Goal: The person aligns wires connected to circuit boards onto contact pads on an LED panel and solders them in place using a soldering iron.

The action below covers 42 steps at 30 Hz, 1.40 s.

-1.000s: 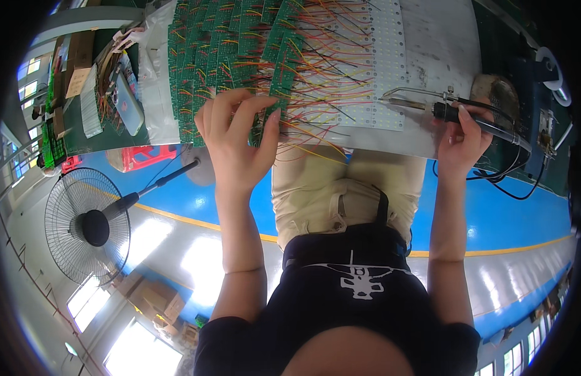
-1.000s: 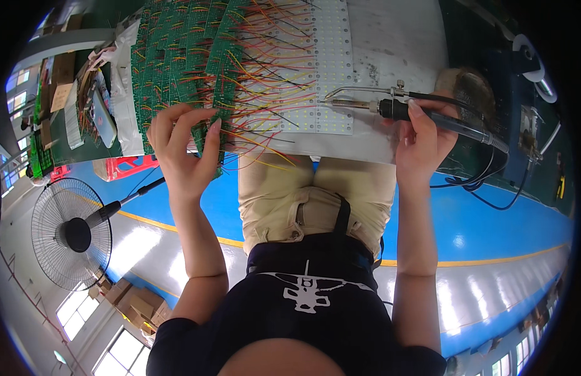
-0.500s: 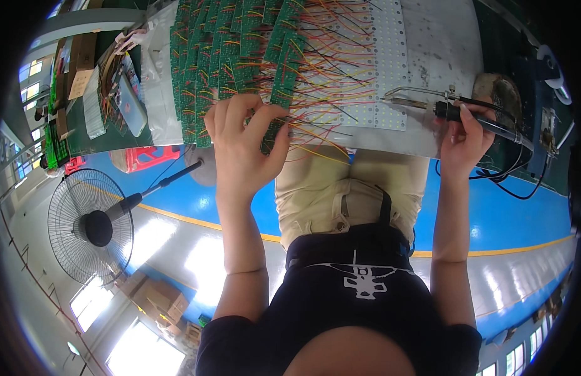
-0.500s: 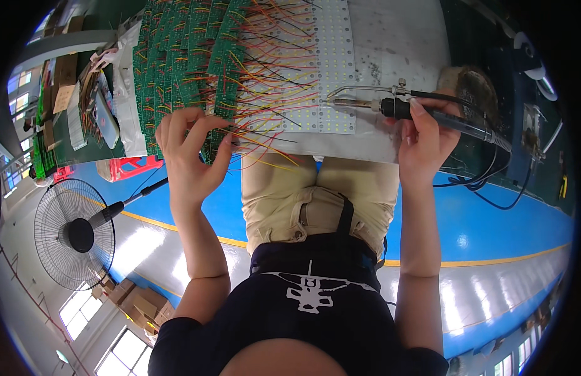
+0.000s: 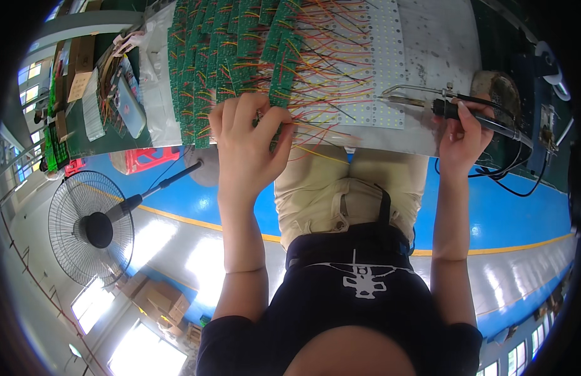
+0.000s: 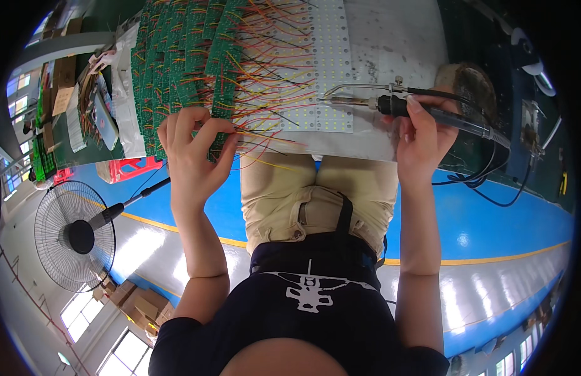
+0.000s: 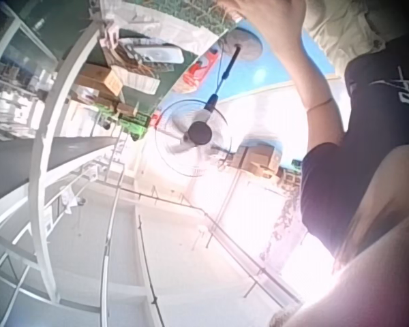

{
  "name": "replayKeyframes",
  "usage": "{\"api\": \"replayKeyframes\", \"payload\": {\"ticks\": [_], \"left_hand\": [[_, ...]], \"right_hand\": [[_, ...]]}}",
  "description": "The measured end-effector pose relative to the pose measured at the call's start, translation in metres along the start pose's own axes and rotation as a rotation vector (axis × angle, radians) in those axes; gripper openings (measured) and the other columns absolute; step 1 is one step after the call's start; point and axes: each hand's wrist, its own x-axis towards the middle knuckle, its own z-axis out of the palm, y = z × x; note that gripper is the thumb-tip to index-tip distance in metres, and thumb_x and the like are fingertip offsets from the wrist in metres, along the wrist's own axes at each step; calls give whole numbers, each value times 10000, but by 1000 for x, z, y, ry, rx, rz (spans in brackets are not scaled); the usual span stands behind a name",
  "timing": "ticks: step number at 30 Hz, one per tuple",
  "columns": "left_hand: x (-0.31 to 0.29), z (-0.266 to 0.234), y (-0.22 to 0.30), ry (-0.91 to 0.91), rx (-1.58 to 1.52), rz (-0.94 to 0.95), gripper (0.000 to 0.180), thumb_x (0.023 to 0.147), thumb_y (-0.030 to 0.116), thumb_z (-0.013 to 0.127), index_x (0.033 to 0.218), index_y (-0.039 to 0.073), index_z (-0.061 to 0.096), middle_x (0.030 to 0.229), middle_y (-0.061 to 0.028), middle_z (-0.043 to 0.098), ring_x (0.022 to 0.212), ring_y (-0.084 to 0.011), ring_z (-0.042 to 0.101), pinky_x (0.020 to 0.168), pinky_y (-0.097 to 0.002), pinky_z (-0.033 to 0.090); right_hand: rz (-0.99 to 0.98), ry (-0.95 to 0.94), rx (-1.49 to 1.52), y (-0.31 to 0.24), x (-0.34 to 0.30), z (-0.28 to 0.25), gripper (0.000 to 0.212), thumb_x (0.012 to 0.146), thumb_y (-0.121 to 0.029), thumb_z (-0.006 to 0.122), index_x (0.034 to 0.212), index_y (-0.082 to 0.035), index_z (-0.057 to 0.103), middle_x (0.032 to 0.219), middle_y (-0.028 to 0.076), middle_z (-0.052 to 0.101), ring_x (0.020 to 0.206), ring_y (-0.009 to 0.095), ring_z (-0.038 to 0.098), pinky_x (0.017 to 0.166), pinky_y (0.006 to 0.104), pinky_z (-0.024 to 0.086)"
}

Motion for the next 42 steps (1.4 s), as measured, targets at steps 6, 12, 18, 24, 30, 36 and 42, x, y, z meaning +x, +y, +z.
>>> {"api": "replayKeyframes", "payload": {"ticks": [6,12,18,24,30,36,42], "left_hand": [[5,7,9,4,-19,45,164,601,119,697,725,134,591,802,-3,469,757,-177,450,738,-340,297],[17,29,25,53,-158,126,160,609,109,690,731,122,587,790,4,519,754,-183,480,727,-335,310],[24,41,33,92,-230,180,115,667,76,639,740,104,554,734,-8,529,741,-189,512,751,-350,337],[24,48,31,86,-262,166,110,677,83,646,746,103,563,711,-5,539,706,-180,519,743,-334,352],[23,52,31,149,-273,179,130,645,72,684,736,106,598,696,2,565,654,-172,516,695,-310,344],[23,59,35,226,-282,183,159,627,35,675,757,102,612,701,-1,563,646,-168,517,685,-307,345],[24,65,40,270,-251,160,169,622,40,676,765,107,615,717,0,550,649,-166,513,683,-307,343]], "right_hand": [[-368,-224,-241,16,4,-18,473,693,225,397,1014,-97,527,942,139,439,742,214,558,527,295,562],[-342,-206,-225,19,3,-20,460,690,223,403,1014,-79,525,939,137,443,754,212,562,535,293,567],[-337,-197,-259,9,1,-12,433,705,200,409,1021,-73,523,952,135,441,690,194,567,513,278,545],[50,-80,204,-14,-1,5,93,758,-9,485,847,20,483,770,118,516,522,119,509,496,313,497],[67,-38,87,-29,-5,-2,87,763,-50,493,817,14,470,735,121,535,466,105,463,479,309,490],[89,5,131,-24,-9,5,71,768,-24,518,787,9,458,573,65,460,425,78,394,449,289,475],[99,9,166,-21,-9,4,70,763,-18,519,790,12,462,573,63,466,424,80,402,436,275,467]]}}
